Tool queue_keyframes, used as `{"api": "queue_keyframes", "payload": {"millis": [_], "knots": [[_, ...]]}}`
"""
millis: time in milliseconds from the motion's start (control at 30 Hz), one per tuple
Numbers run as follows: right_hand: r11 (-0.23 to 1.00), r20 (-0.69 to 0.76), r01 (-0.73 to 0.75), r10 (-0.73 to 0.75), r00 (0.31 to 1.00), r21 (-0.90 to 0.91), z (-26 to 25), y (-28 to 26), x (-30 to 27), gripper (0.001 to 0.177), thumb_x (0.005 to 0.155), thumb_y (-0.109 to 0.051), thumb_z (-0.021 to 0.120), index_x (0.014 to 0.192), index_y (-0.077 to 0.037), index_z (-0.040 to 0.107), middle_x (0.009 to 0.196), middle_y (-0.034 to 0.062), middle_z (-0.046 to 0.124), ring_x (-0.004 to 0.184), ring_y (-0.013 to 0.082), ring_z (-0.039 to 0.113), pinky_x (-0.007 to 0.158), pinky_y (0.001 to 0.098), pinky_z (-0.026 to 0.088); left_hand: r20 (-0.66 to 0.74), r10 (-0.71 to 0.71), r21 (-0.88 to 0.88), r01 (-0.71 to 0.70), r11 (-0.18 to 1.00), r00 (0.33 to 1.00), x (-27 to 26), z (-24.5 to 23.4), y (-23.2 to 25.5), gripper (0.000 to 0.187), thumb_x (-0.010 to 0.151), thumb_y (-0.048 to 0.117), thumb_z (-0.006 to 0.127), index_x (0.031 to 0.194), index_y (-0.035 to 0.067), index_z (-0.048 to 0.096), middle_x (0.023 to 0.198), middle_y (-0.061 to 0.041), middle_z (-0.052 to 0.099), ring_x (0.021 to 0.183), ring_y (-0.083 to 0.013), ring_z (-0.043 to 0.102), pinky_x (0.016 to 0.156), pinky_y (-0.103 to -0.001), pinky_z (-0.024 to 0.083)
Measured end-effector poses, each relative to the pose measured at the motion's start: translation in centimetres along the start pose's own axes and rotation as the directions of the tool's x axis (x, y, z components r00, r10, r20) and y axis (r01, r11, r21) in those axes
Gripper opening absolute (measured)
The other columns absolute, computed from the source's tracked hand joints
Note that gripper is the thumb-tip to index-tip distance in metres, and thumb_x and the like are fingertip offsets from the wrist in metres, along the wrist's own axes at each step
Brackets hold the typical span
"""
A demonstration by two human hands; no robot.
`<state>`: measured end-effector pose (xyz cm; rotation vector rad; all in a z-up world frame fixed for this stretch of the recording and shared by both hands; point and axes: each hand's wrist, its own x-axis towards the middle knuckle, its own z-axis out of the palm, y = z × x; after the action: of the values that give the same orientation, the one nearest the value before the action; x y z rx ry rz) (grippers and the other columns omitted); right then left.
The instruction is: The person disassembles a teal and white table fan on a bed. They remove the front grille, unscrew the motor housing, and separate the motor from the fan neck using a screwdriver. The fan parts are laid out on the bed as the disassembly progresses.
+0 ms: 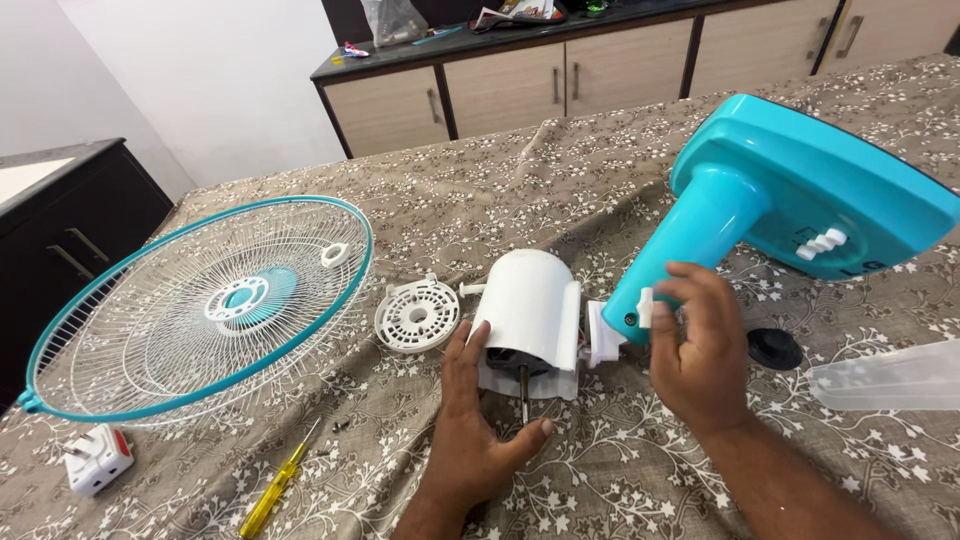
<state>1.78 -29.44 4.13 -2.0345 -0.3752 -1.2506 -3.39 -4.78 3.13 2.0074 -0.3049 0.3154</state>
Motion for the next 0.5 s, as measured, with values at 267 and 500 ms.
{"api": "queue_keyframes", "payload": {"millis": [267, 500], "knots": [[0.999, 0.136, -0.026, 0.030, 0.990, -0.031, 0.1, 1.0, -0.5, 0.011, 0.090, -0.002, 0.072, 0.098, -0.009, 0.073, 0.110, 0.0089, 0.071, 0.098, 0.0243, 0.068, 0.082, 0.0384, 0.056, -0.008, 0.025, 0.013, -0.025, 1.000, 1.000, -0.1, -0.1, -0.1, 0.118, 0.062, 0.031, 0.089, 0.159, 0.019, 0.023, 0.167, -0.017, 0.016, 0.151, -0.0401, 0.032, 0.117, -0.053, 0.041], [0.994, 0.036, -0.109, 0.109, 0.993, -0.009, 0.6, 1.0, -0.8, 0.028, 0.084, -0.003, 0.077, 0.109, -0.001, 0.064, 0.120, 0.0125, 0.065, 0.101, 0.0255, 0.066, 0.086, 0.0399, 0.055, -0.002, -0.003, 0.033, 0.003, 0.999, 1.000, 0.0, -0.2, -0.1, 0.118, 0.062, 0.033, 0.089, 0.159, 0.021, 0.023, 0.168, -0.016, 0.016, 0.151, -0.0394, 0.031, 0.117, -0.052, 0.041]]}}
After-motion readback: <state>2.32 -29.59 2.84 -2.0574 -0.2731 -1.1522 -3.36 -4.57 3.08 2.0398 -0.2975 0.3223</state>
